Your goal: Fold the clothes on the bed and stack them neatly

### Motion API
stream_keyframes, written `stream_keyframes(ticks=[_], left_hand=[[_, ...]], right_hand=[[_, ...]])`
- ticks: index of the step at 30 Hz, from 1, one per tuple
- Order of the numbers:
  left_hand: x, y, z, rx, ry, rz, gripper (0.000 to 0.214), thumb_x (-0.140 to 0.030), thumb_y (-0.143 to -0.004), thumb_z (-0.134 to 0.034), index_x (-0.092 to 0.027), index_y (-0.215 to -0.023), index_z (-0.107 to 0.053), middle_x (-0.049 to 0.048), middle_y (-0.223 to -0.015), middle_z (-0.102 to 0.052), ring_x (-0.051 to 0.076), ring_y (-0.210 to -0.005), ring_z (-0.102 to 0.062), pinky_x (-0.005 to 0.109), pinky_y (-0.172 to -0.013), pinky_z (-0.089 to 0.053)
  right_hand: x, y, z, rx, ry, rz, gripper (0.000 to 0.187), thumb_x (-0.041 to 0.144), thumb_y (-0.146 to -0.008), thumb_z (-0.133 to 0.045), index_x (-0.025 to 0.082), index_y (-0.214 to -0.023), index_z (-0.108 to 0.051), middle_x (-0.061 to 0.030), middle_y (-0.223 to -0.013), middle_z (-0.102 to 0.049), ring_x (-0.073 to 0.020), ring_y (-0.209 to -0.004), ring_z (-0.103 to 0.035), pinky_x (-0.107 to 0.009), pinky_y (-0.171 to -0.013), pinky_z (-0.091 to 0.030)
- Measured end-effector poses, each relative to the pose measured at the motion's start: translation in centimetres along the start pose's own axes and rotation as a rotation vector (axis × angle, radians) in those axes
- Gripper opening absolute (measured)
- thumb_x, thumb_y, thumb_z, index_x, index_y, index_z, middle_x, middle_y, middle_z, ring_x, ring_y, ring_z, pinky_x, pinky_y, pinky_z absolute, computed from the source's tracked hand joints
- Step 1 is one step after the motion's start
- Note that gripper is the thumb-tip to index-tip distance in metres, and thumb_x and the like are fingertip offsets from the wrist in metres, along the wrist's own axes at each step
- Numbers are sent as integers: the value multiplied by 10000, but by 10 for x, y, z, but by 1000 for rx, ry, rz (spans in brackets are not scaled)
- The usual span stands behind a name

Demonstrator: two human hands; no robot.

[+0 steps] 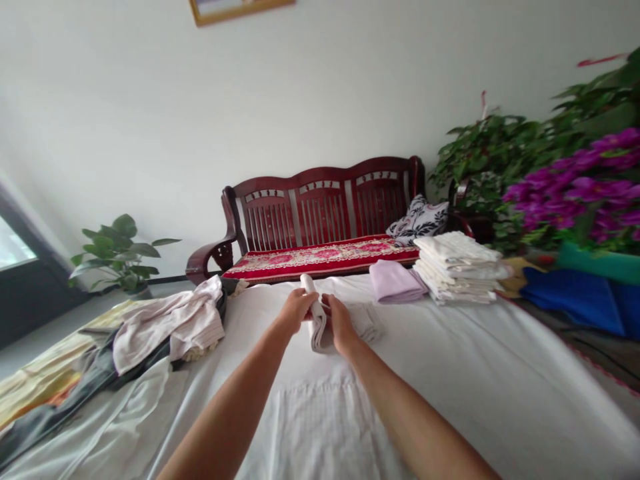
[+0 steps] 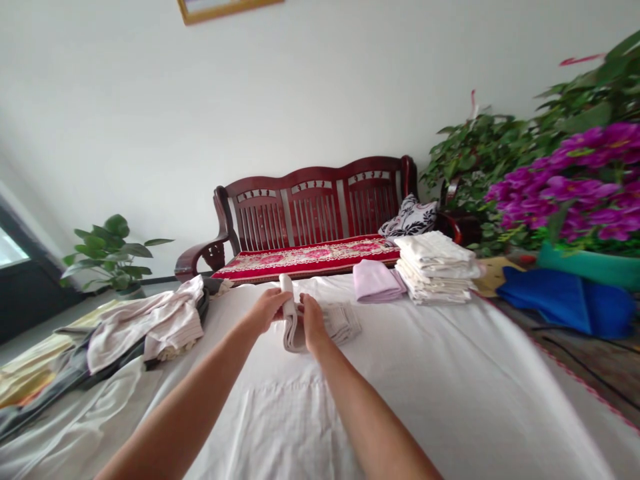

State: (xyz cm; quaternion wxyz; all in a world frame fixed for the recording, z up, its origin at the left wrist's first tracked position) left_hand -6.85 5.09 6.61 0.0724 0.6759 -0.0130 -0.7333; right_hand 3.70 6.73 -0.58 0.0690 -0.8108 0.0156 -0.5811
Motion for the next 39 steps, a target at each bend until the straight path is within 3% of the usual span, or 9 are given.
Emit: stream_keyframes(ticks=[6, 11, 14, 17, 20, 23, 28, 33, 39], left_hand=[[1, -2, -21, -25, -69, 14, 111, -182, -762, -666, -170, -812, -569, -42, -536, -558, 134, -514, -572, 225, -524, -480], [3, 2, -43, 39, -61, 19, 53, -188, -815, -619, -154, -843, -589, -22, -574, -585, 134, -518, -590, 242, -549, -510], [3, 6, -48, 92, -45, 18, 124, -189, -844, -560, -129, -929, -628, 9, -631, -619, 145, -565, -628, 278, -625, -550], [8, 12, -38, 54, -72, -35, 337, -145, -816, -534, -118, -1139, -626, 25, -721, -645, 153, -676, -655, 298, -727, -553], [18, 29, -19, -55, -315, -328, 555, -137, -755, -568, -150, -1310, -564, 91, -1039, -671, 214, -978, -653, 373, -911, -517], [40, 51, -10, -110, -683, -583, 776, -189, -731, -646, -189, -1471, -413, 140, -1374, -536, 299, -1279, -504, 480, -1102, -381], [71, 58, -15, -103, -909, -467, 770, -228, -838, -585, -133, -1537, -274, 188, -1502, -429, 305, -1365, -451, 431, -1132, -371], [73, 55, -26, -86, -999, -503, 715, -125, -839, -517, -119, -1525, -314, 188, -1570, -365, 286, -1428, -394, 407, -1156, -363], [77, 58, -35, -48, -1126, -563, 693, -50, -842, -448, -106, -1525, -347, 182, -1611, -303, 279, -1489, -292, 423, -1194, -321]], right_hand=[[36, 8, 38, 109, -62, -341, 586, 586, -967, -371, 118, -1276, -542, -155, -1080, -713, -242, -886, -714, -384, -773, -564], [55, 13, 43, 257, -14, -480, 612, 647, -958, -378, 148, -1258, -566, -109, -955, -737, -227, -852, -704, -348, -747, -544], [58, 12, 39, 297, 91, -403, 434, 553, -926, -513, 174, -1081, -659, -72, -874, -739, -193, -772, -681, -290, -676, -516], [55, 8, 40, 257, 200, -334, 210, 321, -812, -649, 175, -962, -678, -29, -772, -719, -169, -689, -652, -255, -610, -481], [50, 1, 47, 215, 292, -304, 164, 190, -719, -629, 163, -872, -681, 6, -633, -660, -150, -570, -584, -238, -519, -405], [48, -4, 53, 201, 393, -239, 178, 167, -684, -584, 151, -823, -695, 22, -573, -621, -130, -513, -515, -233, -489, -341], [52, -7, 59, 199, 538, -133, 272, 205, -689, -550, 137, -887, -723, -2, -673, -675, -152, -604, -562, -239, -544, -373], [58, -12, 73, 143, 702, -26, 431, 189, -687, -550, 134, -1085, -707, -57, -923, -738, -209, -821, -642, -263, -668, -447], [60, -12, 95, 69, 910, 24, 559, 224, -746, -571, 146, -1298, -609, -69, -943, -730, -236, -876, -638, -306, -764, -461]])
Point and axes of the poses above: each hand's wrist, its own y-axis away from the middle knuckle, its own z-axis out of the back of the hand, x = y × z, the point moved 4 cm from there along -y, towards the middle knuckle
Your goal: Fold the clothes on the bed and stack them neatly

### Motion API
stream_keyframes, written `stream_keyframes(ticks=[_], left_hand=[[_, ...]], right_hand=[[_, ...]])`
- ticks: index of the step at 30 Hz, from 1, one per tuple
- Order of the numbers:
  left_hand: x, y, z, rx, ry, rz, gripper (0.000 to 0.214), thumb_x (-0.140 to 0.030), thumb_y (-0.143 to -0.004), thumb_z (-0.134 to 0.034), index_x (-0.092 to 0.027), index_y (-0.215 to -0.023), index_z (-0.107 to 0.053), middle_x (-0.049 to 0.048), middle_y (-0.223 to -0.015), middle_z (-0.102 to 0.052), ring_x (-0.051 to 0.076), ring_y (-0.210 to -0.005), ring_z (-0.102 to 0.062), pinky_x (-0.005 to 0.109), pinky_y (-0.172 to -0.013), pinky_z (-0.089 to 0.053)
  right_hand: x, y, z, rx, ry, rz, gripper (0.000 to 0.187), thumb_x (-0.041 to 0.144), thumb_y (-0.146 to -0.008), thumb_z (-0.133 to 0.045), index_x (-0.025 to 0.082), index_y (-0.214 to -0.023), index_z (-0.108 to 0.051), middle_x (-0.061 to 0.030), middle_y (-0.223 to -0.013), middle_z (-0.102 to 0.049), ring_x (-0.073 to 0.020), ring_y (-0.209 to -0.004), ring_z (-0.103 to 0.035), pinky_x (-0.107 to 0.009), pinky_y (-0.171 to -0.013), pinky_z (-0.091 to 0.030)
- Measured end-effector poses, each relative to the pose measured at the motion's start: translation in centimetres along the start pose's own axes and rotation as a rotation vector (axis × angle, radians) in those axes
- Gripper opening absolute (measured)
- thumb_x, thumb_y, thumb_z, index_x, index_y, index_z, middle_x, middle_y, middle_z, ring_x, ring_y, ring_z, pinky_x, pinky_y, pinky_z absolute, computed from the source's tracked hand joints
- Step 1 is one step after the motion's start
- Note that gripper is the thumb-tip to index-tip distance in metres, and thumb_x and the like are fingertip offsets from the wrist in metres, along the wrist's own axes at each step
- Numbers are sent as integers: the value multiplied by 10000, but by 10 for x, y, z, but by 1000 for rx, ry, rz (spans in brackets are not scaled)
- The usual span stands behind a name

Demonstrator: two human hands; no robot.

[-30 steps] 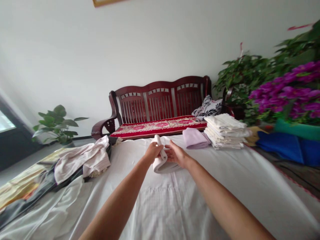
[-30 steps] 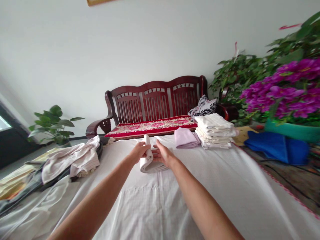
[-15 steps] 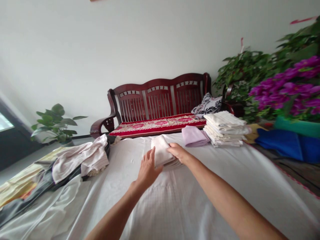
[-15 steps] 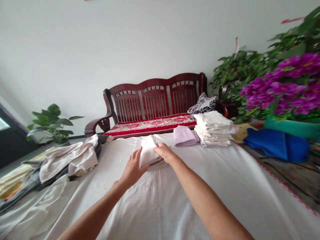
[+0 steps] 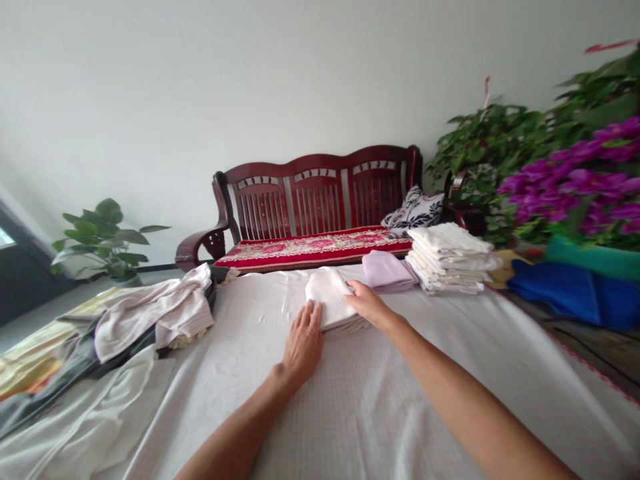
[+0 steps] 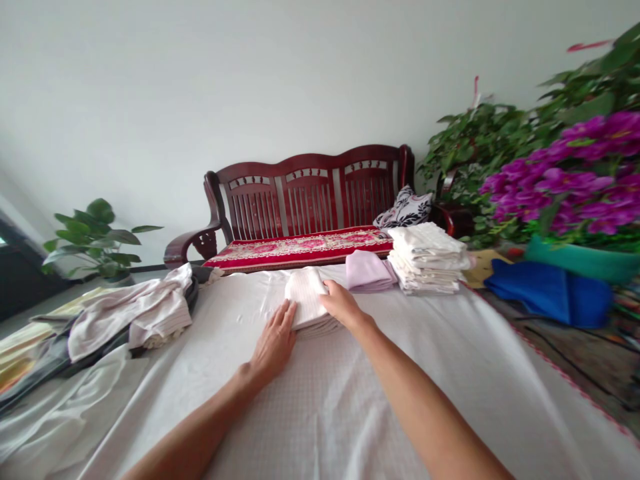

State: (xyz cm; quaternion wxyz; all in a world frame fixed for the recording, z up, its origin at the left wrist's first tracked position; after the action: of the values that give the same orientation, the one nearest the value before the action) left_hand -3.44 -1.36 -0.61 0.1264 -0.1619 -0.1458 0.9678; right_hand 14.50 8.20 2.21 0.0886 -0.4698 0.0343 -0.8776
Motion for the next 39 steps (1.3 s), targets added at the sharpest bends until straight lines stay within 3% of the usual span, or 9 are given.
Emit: stream_keyframes(ticks=[8, 20, 26, 29, 32, 35, 39], left_hand=[[-5, -1, -2, 0, -58, -57, 692, -16, -855, -402, -168, -1530, -363, 145, -1634, -261, 286, -1504, -257, 471, -1190, -326], [-12, -4, 0, 88, -55, -91, 688, -40, -852, -391, -169, -1528, -379, 117, -1629, -287, 288, -1503, -256, 449, -1191, -313], [-12, -2, 8, 158, -43, -149, 623, -270, -910, -511, -223, -1521, -395, 102, -1624, -304, 328, -1501, -250, 550, -1194, -253], [-9, -15, 19, 125, 27, -139, 507, -387, -1006, -379, -212, -1473, -469, 114, -1582, -387, 295, -1478, -320, 515, -1190, -278], [-9, -37, 26, 43, 29, -64, 496, -340, -1030, -312, -162, -1460, -482, 141, -1570, -401, 291, -1474, -329, 491, -1189, -286], [-15, -57, 20, 20, -32, -18, 499, -287, -1022, -326, -124, -1476, -455, 159, -1589, -360, 317, -1490, -283, 496, -1198, -260], [-23, -70, 2, 32, -76, -21, 505, -287, -1018, -341, -126, -1488, -429, 177, -1602, -325, 325, -1504, -241, 513, -1196, -254]], right_hand=[[-4, 10, 10, -32, 160, -14, 598, 246, -804, -569, 136, -1390, -530, -77, -934, -719, -242, -881, -634, -319, -774, -448], [-12, 18, 18, -67, 275, -46, 578, 294, -873, -578, 115, -1416, -496, -115, -1028, -729, -241, -942, -659, -304, -803, -439], [-11, 30, 27, -52, 351, -62, 424, 359, -877, -610, 154, -1246, -643, -128, -1077, -734, -285, -1023, -664, -325, -819, -450], [3, 35, 33, -132, 485, -10, 357, 329, -951, -484, 168, -1222, -651, -147, -1143, -712, -290, -1065, -655, -351, -859, -451], [27, 33, 26, -179, 583, 169, 384, 244, -979, -380, 157, -1270, -614, -165, -1281, -652, -274, -1181, -597, -366, -974, -420], [41, 24, 8, -144, 641, 321, 439, 244, -982, -372, 135, -1373, -537, -170, -1428, -556, -290, -1361, -446, -429, -1118, -317], [27, 14, -11, -29, 684, 250, 538, 297, -984, -398, 111, -1490, -411, -174, -1575, -382, -315, -1474, -282, -527, -1190, -201]])
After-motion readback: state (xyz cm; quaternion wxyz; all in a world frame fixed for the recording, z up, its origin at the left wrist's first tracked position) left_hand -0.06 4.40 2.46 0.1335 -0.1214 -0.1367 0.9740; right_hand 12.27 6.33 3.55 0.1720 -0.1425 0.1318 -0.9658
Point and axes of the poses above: each hand's wrist, its own y-axis away from the middle knuckle, its own z-axis out of the back of the hand, x = y × z, the point moved 4 cm from there along -y, towards the middle knuckle
